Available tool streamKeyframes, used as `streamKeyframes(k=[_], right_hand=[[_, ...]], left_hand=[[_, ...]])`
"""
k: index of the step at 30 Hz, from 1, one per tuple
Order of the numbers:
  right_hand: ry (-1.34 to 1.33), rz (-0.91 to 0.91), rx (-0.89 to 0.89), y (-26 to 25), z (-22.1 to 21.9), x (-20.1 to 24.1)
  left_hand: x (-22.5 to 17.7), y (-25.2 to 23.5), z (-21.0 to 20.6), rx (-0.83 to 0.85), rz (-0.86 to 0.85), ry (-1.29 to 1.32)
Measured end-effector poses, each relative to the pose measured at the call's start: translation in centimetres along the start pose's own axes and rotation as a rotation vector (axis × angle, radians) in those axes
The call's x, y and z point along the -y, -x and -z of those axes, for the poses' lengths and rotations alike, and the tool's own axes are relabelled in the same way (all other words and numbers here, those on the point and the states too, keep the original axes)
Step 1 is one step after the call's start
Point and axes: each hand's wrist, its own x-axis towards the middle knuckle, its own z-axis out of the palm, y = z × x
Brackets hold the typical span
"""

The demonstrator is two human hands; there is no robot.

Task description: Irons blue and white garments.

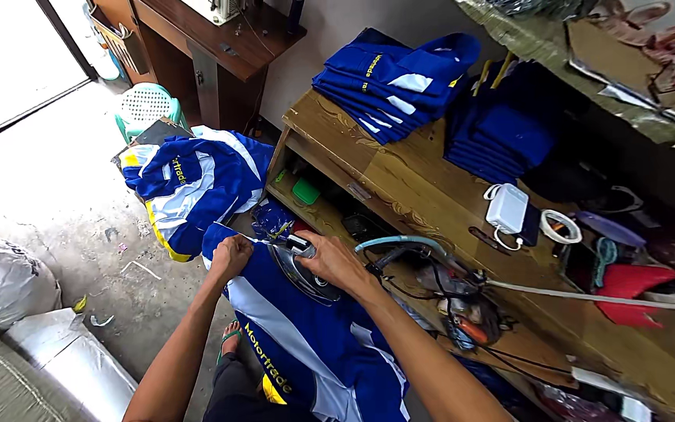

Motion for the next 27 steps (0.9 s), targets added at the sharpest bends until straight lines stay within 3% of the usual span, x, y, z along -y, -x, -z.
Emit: streamKeyframes(k=[4, 9, 12, 15, 18, 23, 25, 27], right_hand=[[0.069, 0.090, 0.078, -1.1, 0.7, 1.3], [0.048, -0.094, -0.046, -2.5, 1.0, 1.3], [0.066, -0.122, -0.116, -0.8, 1.8, 0.3], [0.044, -0.151, -0.114, 1.9, 3.2, -0.6], [-0.029, -0.142, -0.082, 5.3, 3.7, -1.1], [-0.174, -0.115, -0.042, 10.0, 1.6, -3.0], [-0.193, -0.112, -0.026, 10.9, 0.6, -3.1], [-0.183, -0.092, -0.005, 11.2, -0.3, -2.5]], left_hand=[[0.2, -0.2, 0.2, 0.017, -0.017, 0.031], [0.3, 0.0, 0.1, -0.032, -0.027, 0.062], [0.2, 0.1, 0.0, -0.052, -0.014, 0.048], [-0.8, 0.6, -0.5, -0.097, 0.003, -0.135], [-1.5, 1.0, -1.1, -0.179, -0.078, -0.316], [-0.4, 0.2, -0.3, -0.412, -0.137, -0.395], [-0.3, 0.4, -1.1, -0.473, -0.292, -0.436], [-0.2, 1.0, -2.8, -0.389, -0.450, -0.482]])
